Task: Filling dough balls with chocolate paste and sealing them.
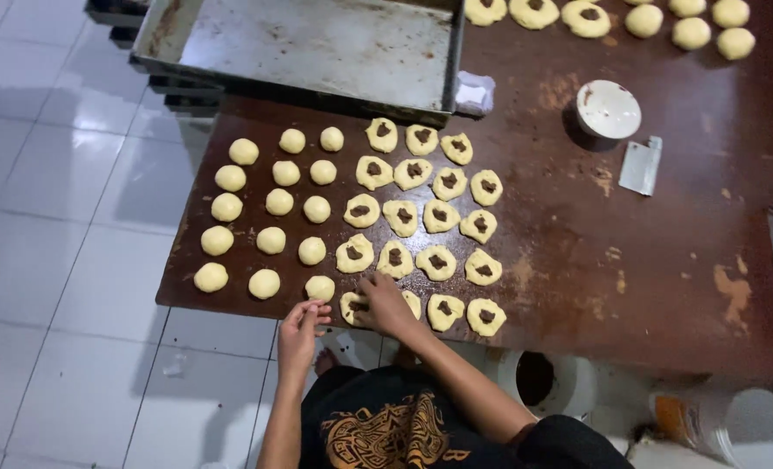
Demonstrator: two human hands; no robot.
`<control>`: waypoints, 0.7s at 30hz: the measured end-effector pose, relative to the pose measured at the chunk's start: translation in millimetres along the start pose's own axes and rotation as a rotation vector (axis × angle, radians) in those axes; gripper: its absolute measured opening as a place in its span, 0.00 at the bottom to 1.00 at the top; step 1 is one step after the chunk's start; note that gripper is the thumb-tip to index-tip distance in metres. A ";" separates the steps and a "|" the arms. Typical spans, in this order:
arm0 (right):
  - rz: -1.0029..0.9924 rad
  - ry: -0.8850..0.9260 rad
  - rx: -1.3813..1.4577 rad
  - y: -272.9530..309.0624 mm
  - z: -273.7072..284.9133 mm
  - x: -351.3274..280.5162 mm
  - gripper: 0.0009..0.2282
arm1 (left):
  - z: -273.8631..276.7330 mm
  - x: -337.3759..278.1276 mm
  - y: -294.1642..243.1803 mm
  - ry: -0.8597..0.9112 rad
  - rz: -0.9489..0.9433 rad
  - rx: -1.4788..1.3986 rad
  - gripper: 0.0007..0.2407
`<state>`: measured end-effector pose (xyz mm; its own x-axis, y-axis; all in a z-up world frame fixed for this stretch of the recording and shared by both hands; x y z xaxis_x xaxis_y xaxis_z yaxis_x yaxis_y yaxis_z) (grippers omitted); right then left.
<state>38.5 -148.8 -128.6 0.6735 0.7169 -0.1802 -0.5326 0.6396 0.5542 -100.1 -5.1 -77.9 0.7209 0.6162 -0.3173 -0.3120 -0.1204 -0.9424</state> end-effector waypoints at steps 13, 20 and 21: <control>-0.199 -0.044 0.185 28.4 -7.9 -13.5 0.30 | 0.6 17.7 49.0 0.440 0.061 0.339 0.15; -0.411 -0.070 0.515 50.3 17.6 -29.9 0.12 | 14.2 41.8 66.9 0.436 0.114 0.277 0.15; -0.457 -0.054 0.703 50.1 18.9 -35.3 0.10 | 12.5 46.8 82.5 0.479 0.147 0.187 0.18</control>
<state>-2.3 -147.3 -79.1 0.7783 0.4038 -0.4808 0.2297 0.5295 0.8166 -99.8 23.6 -169.2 0.8493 0.1741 -0.4984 -0.5043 -0.0113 -0.8634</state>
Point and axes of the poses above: each hand's wrist, its own x-axis towards the middle knuckle, its own z-axis out of the back of the hand, y = z × x, the point moved 2 cm from there along x, towards the middle knuckle, and after that the axes turned 8 degrees about -z, right-handed, at the moved point
